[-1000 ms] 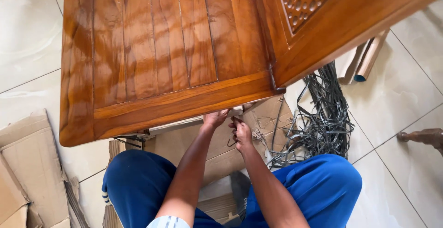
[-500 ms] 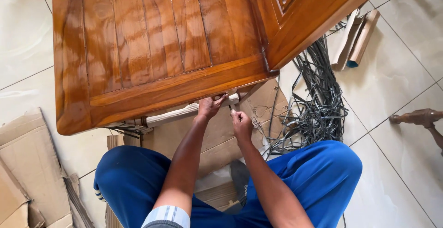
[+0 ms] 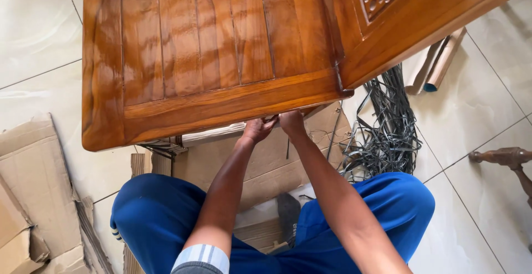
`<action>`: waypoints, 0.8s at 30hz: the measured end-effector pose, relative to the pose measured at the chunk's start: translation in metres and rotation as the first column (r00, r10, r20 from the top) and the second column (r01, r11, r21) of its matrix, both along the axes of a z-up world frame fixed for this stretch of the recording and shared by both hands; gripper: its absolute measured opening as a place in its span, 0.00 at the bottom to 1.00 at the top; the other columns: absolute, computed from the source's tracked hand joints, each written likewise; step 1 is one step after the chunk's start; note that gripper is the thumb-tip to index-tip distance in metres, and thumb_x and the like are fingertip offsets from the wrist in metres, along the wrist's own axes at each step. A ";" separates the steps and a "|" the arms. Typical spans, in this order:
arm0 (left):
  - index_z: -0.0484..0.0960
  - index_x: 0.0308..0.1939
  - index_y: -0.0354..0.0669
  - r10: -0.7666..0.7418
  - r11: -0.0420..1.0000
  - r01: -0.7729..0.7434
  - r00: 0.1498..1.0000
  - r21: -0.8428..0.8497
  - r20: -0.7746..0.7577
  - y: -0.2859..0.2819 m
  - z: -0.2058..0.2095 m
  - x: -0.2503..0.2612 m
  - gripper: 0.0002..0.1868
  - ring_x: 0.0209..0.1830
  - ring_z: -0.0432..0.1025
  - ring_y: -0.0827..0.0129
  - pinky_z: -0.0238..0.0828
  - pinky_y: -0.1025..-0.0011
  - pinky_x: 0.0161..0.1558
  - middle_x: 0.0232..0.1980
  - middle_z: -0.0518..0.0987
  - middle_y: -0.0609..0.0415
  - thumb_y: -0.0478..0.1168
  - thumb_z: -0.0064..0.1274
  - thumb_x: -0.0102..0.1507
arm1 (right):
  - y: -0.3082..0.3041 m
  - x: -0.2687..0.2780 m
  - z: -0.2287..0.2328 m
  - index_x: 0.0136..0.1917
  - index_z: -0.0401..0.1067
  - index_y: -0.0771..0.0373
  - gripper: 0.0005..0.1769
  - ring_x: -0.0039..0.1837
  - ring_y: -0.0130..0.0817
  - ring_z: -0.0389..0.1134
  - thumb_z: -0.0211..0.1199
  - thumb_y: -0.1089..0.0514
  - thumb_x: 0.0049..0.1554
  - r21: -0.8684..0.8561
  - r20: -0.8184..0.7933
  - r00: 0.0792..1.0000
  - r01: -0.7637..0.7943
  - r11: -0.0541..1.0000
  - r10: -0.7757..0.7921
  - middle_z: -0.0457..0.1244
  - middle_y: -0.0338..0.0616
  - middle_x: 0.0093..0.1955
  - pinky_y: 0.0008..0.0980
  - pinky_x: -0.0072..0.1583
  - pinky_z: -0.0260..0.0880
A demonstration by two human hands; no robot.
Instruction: Wrapping the legs of a wooden chair with cardboard and securing them with plastic ties.
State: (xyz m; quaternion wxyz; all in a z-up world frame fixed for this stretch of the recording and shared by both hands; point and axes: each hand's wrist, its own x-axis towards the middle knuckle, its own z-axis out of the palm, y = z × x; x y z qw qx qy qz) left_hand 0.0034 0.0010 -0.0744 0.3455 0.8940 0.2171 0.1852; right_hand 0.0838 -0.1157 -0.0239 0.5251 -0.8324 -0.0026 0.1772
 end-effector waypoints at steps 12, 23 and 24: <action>0.86 0.25 0.47 -0.078 0.996 0.077 0.997 0.041 0.022 0.010 -0.011 0.007 0.20 0.32 0.79 0.45 0.76 0.50 0.40 0.22 0.80 0.44 0.57 0.59 0.59 | 0.008 0.002 -0.020 0.54 0.70 0.57 0.21 0.39 0.42 0.72 0.46 0.41 0.66 0.318 -0.216 0.976 0.109 0.942 -0.040 0.66 0.48 0.41 0.40 0.40 0.76; 0.88 0.30 0.54 -0.136 0.951 0.139 0.990 0.275 -0.032 0.021 -0.059 0.010 0.13 0.35 0.80 0.49 0.75 0.52 0.45 0.25 0.83 0.51 0.56 0.57 0.57 | -0.022 -0.087 0.005 0.56 0.74 0.55 0.24 0.32 0.29 0.70 0.46 0.38 0.71 0.261 -0.107 0.949 0.314 0.913 -0.295 0.67 0.42 0.44 0.23 0.31 0.72; 0.88 0.30 0.56 -0.160 0.934 0.158 0.987 0.321 -0.020 0.022 -0.065 0.010 0.13 0.35 0.80 0.50 0.75 0.53 0.45 0.26 0.83 0.52 0.56 0.57 0.57 | -0.025 -0.085 -0.012 0.59 0.72 0.54 0.19 0.37 0.30 0.71 0.48 0.42 0.69 0.274 -0.266 0.929 0.328 0.904 -0.256 0.67 0.41 0.48 0.25 0.35 0.74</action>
